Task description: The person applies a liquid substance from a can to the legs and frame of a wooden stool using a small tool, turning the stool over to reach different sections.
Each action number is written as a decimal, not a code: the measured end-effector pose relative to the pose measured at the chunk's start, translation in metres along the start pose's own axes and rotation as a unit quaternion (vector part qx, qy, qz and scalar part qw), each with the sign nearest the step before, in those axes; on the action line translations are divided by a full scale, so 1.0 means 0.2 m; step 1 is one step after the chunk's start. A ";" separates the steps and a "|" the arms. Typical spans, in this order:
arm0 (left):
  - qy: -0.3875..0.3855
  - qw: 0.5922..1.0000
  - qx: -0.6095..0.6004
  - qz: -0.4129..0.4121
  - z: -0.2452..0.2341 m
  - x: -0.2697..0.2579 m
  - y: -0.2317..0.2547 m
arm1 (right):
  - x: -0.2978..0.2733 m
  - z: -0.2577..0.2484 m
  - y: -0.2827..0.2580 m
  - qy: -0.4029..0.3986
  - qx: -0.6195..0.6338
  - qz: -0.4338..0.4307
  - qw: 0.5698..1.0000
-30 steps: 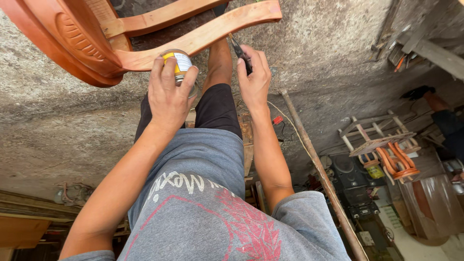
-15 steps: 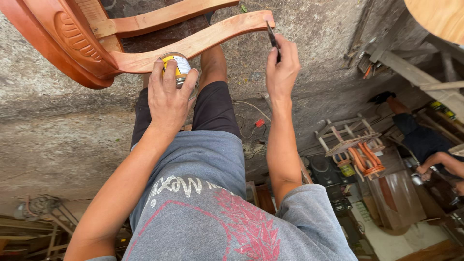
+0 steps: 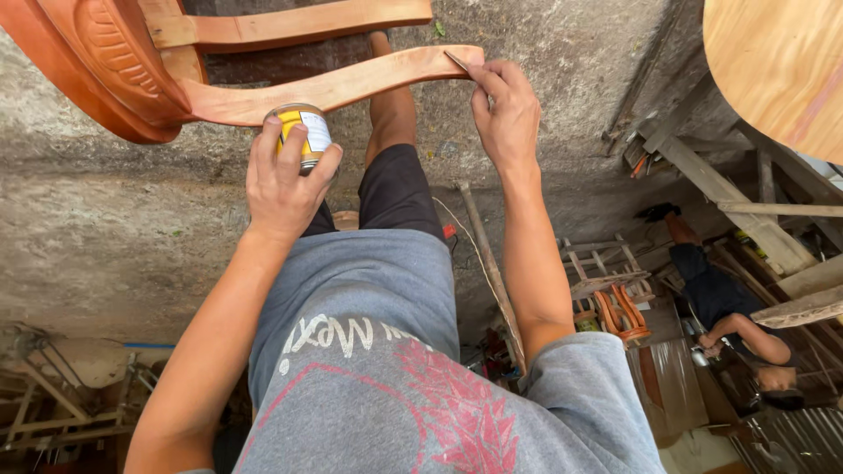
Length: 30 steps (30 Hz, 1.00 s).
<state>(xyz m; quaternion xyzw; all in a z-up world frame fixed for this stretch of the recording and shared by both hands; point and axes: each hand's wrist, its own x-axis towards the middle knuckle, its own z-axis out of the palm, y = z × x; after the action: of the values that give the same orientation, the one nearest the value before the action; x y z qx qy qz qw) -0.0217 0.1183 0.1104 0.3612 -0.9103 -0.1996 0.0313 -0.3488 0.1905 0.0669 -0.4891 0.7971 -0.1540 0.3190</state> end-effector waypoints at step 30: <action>0.005 0.992 -0.031 -0.125 0.05 -0.05 0.10 | 0.03 -0.02 0.06 -0.056 0.071 -0.050 0.995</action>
<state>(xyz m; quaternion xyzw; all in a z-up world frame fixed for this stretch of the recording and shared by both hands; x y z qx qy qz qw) -0.0293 0.1423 0.1093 0.4722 -0.8511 -0.2282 0.0220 -0.3614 0.1912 0.0624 -0.5120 0.7397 -0.1980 0.3893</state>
